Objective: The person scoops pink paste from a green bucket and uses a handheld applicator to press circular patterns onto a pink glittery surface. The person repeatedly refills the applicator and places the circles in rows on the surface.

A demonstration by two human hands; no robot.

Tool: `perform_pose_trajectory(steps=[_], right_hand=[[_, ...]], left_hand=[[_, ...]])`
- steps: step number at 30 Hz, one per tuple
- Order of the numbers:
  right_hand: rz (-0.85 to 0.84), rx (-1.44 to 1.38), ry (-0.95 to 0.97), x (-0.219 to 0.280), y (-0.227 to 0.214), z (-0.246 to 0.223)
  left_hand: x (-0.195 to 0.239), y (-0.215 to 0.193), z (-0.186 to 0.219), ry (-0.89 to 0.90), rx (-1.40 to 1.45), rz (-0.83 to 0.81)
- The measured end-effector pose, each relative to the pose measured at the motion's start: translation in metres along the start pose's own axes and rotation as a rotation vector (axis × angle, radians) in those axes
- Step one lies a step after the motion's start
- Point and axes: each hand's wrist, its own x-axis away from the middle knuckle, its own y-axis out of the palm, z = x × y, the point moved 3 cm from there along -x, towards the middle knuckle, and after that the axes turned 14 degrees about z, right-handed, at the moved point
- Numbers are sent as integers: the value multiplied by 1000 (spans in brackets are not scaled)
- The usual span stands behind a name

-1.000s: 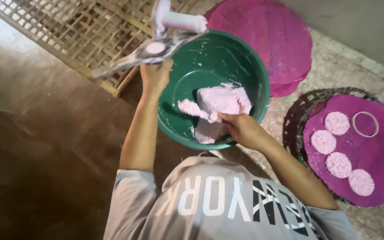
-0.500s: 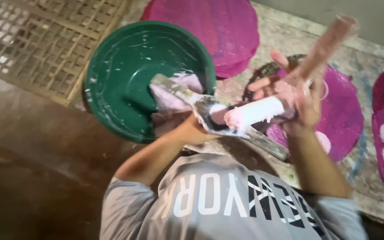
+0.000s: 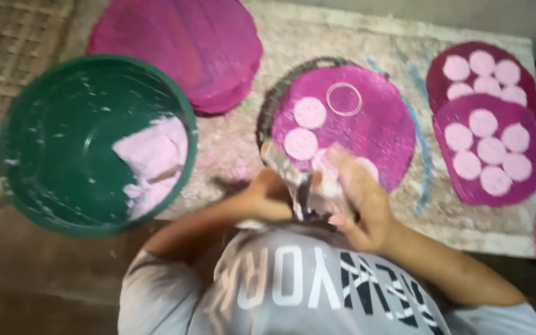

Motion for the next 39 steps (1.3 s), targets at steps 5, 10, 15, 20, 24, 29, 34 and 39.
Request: perform_pose_trajectory(steps=[5,10,15,20,24,29,34,39], right_hand=[[-428,-762,968,66,-51,45],[-201,-841,1060,112,-62,51],[138,-659,1022,142,-63,41],[348,-691,996,145,-54,42],[365,-712,1013,144,-50,48],[330,-686,1042,138,-40,59],[330,-694,1038,136,-30,64],[291,-692,1054,133,-23,65]], left_hand=[[-44,13,6,-75,-215,-186],[-123,-3,-54,-54,349,-313],[-195,-60,-217,-330,-117,481],[-164,-48,-278,-686,65,652],[-76,-9,-249,-800,13,798],[-25,11,-227,-275,123,898],[-14,15,-214,-364,-197,783],[-24,3,-158,-41,-593,673]])
